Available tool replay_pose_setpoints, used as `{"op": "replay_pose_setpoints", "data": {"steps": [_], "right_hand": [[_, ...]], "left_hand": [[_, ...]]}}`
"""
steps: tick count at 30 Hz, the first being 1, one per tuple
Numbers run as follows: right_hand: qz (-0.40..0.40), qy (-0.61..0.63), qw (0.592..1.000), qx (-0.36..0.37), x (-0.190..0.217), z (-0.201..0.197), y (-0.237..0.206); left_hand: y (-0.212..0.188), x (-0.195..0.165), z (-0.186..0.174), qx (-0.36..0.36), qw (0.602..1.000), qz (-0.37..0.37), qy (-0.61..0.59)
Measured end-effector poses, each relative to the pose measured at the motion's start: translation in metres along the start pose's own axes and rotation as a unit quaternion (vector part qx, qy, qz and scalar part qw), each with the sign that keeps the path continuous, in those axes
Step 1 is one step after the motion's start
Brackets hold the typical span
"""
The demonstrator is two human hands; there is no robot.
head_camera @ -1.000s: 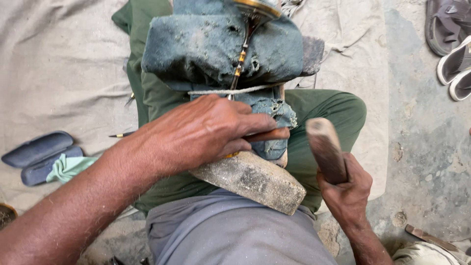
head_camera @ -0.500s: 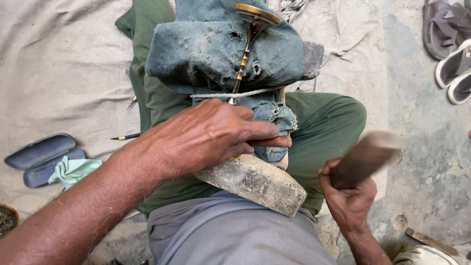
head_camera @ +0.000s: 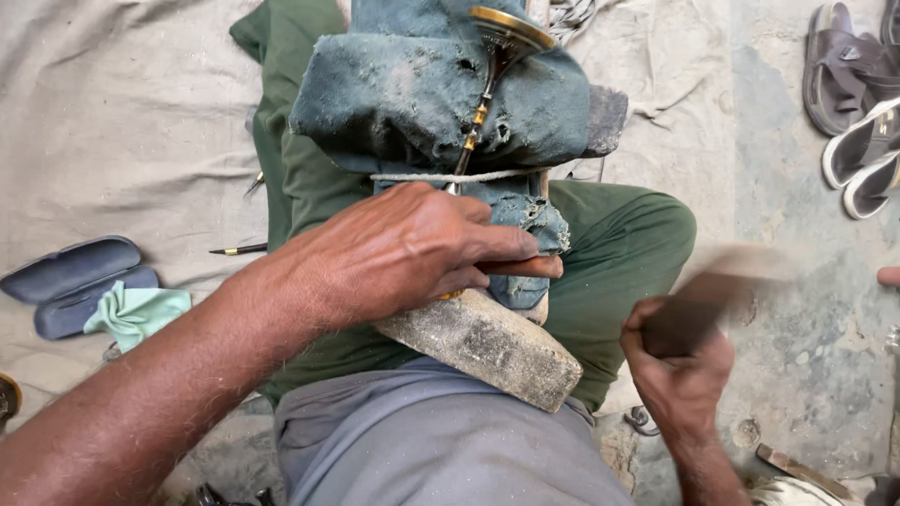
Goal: The person sits cross-legged on the floor with a brass bell clamped between cloth-covered bricks on their lap. They hold a small punch against the bell's engraved surface and strike it repeatedly with a wooden mallet, repositioning the punch around the bell to work the decoration.
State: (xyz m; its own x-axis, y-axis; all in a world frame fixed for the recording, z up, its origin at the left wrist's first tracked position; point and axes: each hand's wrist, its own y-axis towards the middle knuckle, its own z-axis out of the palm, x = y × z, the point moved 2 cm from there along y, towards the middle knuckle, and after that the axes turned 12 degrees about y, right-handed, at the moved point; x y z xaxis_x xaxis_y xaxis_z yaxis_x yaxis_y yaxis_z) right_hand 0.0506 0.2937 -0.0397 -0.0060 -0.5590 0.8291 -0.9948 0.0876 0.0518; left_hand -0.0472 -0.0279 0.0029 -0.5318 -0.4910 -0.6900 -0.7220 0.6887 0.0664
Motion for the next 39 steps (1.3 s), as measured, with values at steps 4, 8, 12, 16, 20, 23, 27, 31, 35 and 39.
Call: {"op": "replay_pose_setpoints", "data": {"steps": [4, 8, 12, 16, 20, 23, 27, 31, 35, 39], "right_hand": [[-0.006, -0.058, 0.998, 0.012, 0.002, -0.004, 0.005], [-0.047, 0.016, 0.999, 0.009, 0.005, -0.003, 0.006], [-0.013, -0.083, 0.996, 0.003, 0.007, -0.002, 0.009], [-0.028, -0.067, 0.997, 0.02, 0.012, -0.004, 0.013], [-0.097, -0.095, 0.99, 0.032, 0.017, -0.003, 0.015], [0.03, 0.121, 0.991, -0.04, 0.013, -0.005, 0.017], [-0.018, -0.191, 0.981, 0.029, 0.016, -0.005, 0.02], [-0.075, -0.112, 0.99, 0.041, 0.022, -0.008, 0.024], [-0.076, -0.148, 0.986, 0.029, 0.026, -0.007, 0.025], [-0.037, -0.012, 0.999, 0.017, 0.027, -0.006, 0.025]], "left_hand": [[-0.001, 0.002, -0.001, -0.026, 0.999, 0.045, -0.006], [-0.003, 0.004, -0.001, -0.023, 0.999, 0.037, -0.004], [-0.004, 0.005, 0.0, -0.006, 1.0, 0.023, 0.013], [-0.007, 0.005, -0.005, -0.06, 0.996, 0.069, -0.013], [-0.007, 0.008, -0.006, -0.034, 0.999, 0.042, 0.004], [-0.009, 0.008, -0.006, -0.054, 0.997, 0.047, -0.017], [-0.009, 0.011, -0.003, -0.047, 0.998, 0.048, -0.018], [-0.009, 0.014, -0.002, -0.036, 0.999, 0.017, -0.017], [-0.009, 0.014, -0.007, -0.026, 0.998, 0.045, -0.028], [-0.013, 0.014, -0.009, -0.062, 0.996, 0.055, -0.046]]}}
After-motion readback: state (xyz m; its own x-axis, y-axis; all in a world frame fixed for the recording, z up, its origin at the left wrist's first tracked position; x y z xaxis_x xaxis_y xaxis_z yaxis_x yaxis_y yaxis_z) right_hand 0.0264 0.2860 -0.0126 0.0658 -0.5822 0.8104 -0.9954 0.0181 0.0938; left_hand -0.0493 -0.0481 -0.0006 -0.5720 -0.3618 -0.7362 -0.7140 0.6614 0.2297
